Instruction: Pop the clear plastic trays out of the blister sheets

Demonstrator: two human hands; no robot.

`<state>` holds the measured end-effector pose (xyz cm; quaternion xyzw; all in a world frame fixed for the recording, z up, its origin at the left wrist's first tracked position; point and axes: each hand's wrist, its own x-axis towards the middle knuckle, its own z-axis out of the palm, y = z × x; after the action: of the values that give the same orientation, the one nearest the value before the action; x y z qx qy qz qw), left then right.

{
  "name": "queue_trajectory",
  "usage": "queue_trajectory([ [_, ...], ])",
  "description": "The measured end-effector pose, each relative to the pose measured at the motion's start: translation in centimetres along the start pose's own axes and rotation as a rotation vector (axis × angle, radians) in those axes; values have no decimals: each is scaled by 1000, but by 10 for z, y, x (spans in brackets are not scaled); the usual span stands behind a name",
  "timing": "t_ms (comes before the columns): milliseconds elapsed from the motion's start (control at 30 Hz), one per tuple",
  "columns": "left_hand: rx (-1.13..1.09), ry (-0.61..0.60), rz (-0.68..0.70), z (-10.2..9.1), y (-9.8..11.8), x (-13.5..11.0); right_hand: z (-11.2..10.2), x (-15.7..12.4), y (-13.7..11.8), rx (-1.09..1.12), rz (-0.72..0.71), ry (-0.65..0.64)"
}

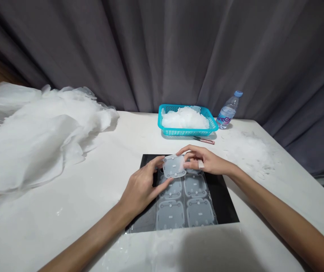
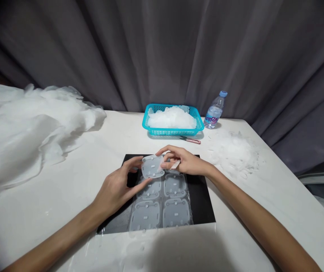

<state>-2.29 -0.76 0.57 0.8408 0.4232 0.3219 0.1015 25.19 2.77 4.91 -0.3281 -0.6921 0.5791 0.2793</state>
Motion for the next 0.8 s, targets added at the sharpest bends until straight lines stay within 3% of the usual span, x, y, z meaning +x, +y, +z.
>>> queue_trajectory([
  [400,-51,-39,59,-4,5,2,-9,6,14,-84,-4,268],
  [567,-99,-338,255,-11,11,7,-13,7,17,-81,13,278],
  [667,-164,-422,209,-13,11,9,-15,6,17,-60,-5,269],
  [800,-280,-407,44,-11,7,8,-14,4,13,-28,-41,235],
])
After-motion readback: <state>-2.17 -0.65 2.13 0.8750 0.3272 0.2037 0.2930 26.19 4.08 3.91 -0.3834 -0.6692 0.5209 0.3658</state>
